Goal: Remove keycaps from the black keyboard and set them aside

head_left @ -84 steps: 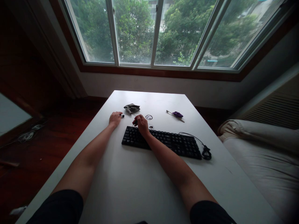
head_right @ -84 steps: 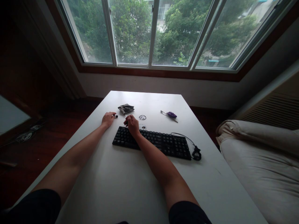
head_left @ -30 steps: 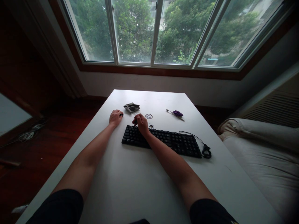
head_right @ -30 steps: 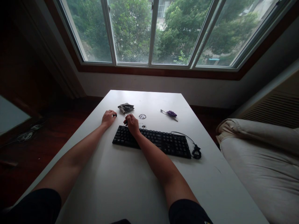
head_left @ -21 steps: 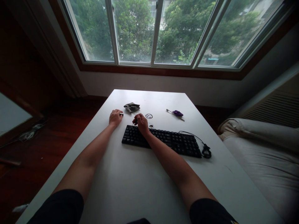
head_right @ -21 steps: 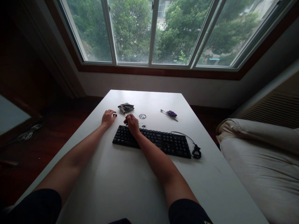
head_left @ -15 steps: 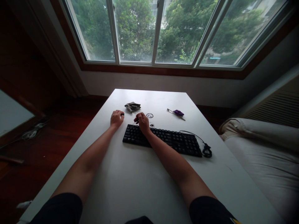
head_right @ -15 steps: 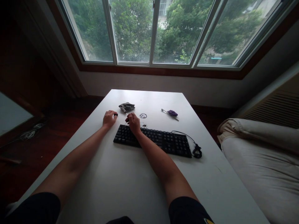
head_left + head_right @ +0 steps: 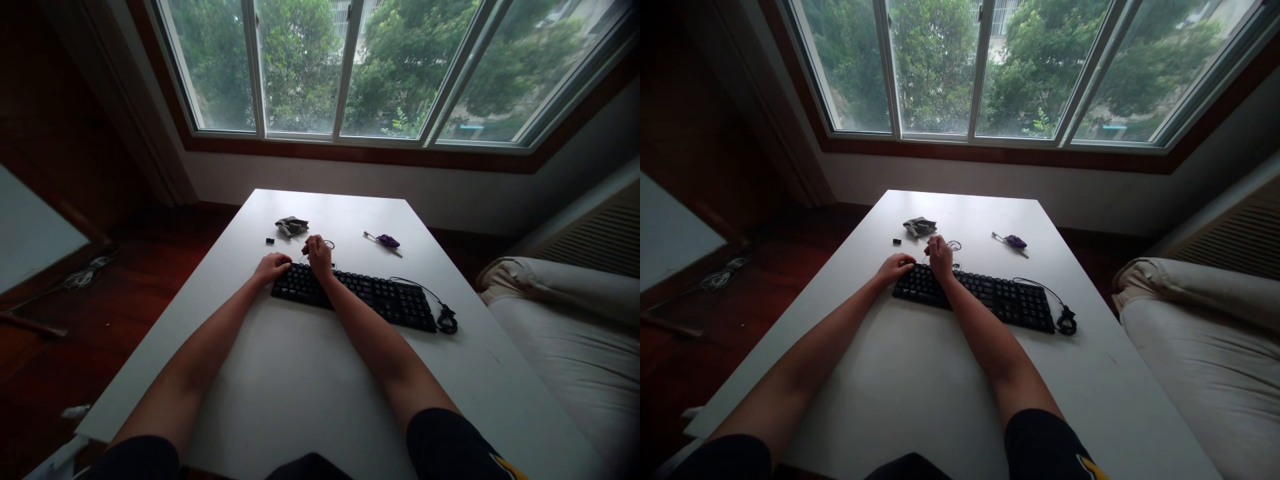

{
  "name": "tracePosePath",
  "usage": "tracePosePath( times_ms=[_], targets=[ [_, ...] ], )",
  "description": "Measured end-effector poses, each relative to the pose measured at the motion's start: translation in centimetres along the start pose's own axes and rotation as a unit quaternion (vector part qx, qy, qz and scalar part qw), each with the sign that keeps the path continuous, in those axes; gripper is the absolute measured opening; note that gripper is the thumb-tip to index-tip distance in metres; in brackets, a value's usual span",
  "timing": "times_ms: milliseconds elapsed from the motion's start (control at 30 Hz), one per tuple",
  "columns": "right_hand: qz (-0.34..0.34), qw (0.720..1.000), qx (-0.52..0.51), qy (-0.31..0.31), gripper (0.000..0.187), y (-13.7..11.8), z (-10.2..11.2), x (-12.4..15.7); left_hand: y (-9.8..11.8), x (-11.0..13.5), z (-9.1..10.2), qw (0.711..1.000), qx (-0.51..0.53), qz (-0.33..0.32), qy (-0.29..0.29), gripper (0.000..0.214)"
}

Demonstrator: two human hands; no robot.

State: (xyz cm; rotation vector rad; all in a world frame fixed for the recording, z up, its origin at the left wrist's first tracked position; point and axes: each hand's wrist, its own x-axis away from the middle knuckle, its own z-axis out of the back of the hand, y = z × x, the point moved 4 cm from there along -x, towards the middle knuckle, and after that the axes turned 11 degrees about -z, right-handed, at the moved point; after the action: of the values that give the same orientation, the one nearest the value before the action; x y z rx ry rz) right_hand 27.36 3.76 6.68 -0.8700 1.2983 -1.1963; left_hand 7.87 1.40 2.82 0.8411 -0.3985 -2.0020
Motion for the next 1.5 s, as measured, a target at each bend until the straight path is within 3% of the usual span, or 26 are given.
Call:
tracePosePath(
  times_ms=[300, 933, 1500],
  targets=[
    [-0.006, 1.000, -0.012, -0.007, 0.045, 0.0, -0.1, -0.1, 0.9, 1.0, 0.2, 0.999, -0.019, -0.046, -0.004, 0.026],
    [0.050, 0.997, 0.055, -0.025, 0.043, -0.7, -0.1, 0.5, 1.5, 1.0, 0.4, 0.998, -0.026, -0.049, -0.010, 0.025],
    [0.012, 0.999, 0.036, -0.008, 0.046, -0.7, 0.2, 0.4, 1.7, 0.9, 0.5, 0.999, -0.022, -0.038, -0.018, 0.026]
  ],
)
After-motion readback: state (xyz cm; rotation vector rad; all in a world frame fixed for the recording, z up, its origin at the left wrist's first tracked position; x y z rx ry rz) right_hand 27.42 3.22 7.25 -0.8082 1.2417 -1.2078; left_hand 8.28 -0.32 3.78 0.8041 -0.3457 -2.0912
